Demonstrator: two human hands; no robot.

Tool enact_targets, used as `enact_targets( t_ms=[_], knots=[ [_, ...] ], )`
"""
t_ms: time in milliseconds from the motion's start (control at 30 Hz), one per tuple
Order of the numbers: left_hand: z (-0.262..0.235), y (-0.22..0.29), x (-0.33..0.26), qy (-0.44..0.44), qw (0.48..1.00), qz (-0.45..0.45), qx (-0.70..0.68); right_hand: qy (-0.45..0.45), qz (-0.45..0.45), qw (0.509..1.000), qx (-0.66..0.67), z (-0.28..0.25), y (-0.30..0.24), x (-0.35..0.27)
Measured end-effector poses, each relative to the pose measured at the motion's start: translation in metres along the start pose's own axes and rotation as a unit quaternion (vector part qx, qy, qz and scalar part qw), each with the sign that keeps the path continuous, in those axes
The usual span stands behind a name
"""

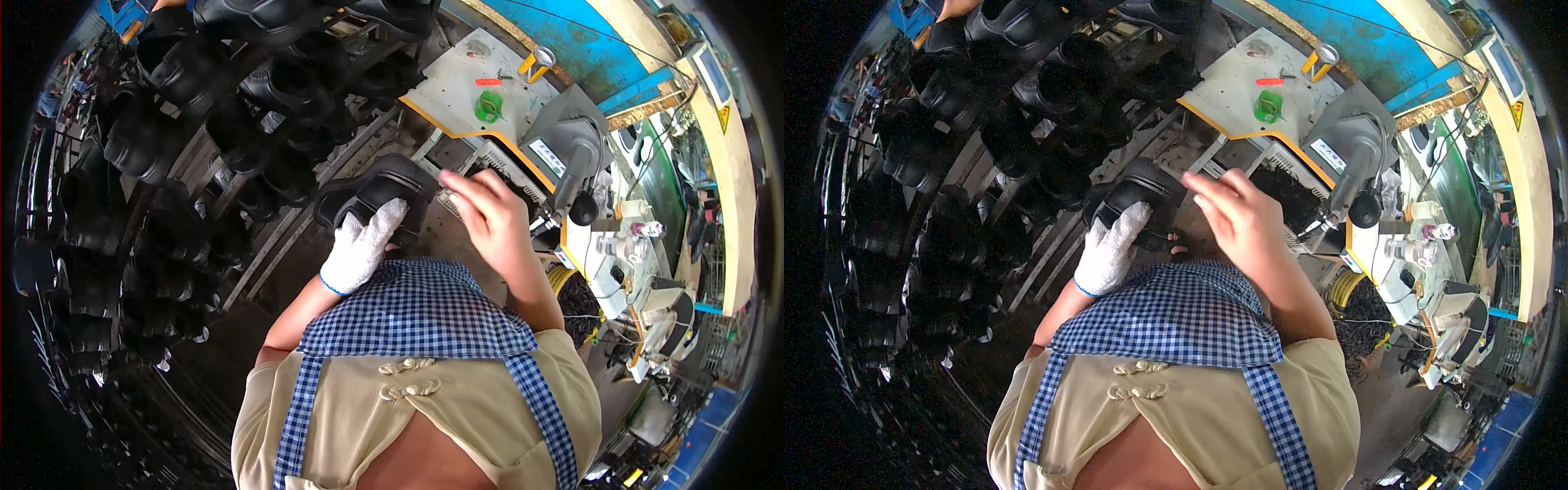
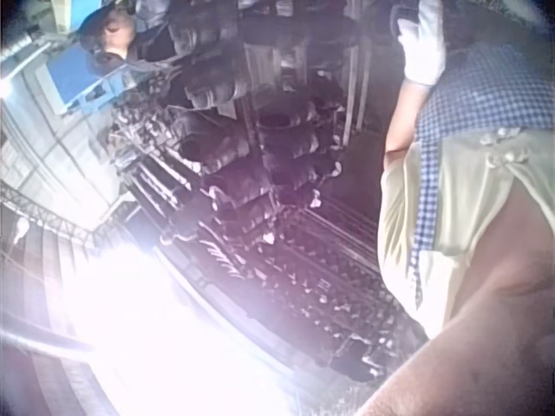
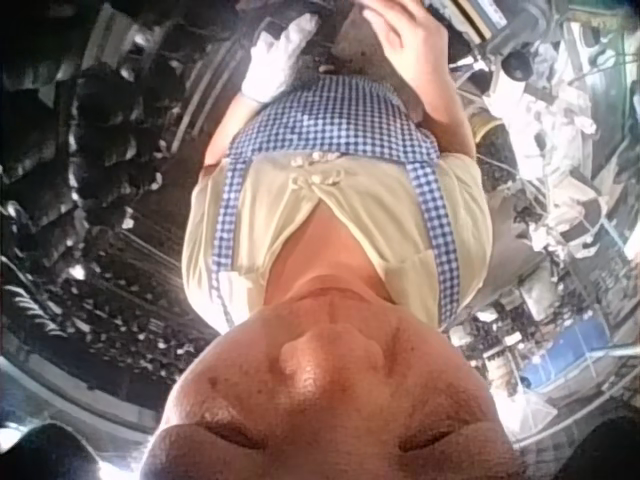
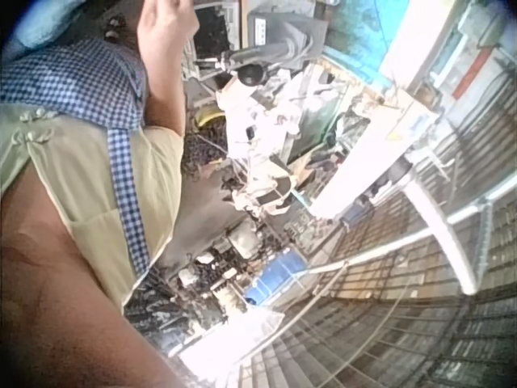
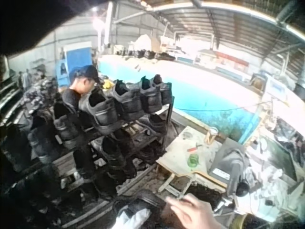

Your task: The person repeatedly picks up black shoes from a rack, uses a small metal tool to scrape or pry at the sole and heel areas, and then places the shoes back on the rack. This process is repeated for multiple shoes in a factory setting.

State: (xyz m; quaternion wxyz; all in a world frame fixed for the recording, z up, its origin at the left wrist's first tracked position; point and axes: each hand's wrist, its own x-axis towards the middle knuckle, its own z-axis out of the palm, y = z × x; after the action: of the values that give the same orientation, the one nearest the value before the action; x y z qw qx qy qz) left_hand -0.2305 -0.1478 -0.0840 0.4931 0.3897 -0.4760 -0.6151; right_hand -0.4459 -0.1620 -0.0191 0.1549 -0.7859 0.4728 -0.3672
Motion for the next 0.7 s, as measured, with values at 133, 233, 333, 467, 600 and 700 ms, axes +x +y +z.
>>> enact_targets(
  t_ms=[133, 233, 333, 467, 600, 700],
  knots=[
    [-0.002, -0.001, -0.002, -0.055, 0.996, -0.072, 0.009, -0.091, 0.132, 0.968, 0.192, 0.013, 0.039, -0.015],
    [0.007, -0.005, 0.004, -0.161, 0.959, 0.077, 0.223, -0.207, 0.274, 0.895, 0.286, 0.021, 0.058, -0.026],
    [0.018, -0.005, 0.007, -0.239, 0.882, 0.081, 0.397, -0.224, 0.357, 0.813, 0.401, 0.043, 0.074, -0.051],
    [0.016, -0.001, 0.013, -0.398, 0.8, -0.061, 0.446, -0.178, 0.515, 0.701, 0.46, 0.041, 0.066, -0.061],
    [-0.007, 0.037, 0.009, -0.359, 0.883, 0.045, 0.3, -0.096, 0.466, 0.743, 0.471, 0.047, 0.076, -0.079],
    [-0.046, 0.02, 0.002, -0.188, 0.981, -0.036, -0.019, -0.104, 0.342, 0.832, 0.424, 0.034, 0.07, -0.071]
  ],
)
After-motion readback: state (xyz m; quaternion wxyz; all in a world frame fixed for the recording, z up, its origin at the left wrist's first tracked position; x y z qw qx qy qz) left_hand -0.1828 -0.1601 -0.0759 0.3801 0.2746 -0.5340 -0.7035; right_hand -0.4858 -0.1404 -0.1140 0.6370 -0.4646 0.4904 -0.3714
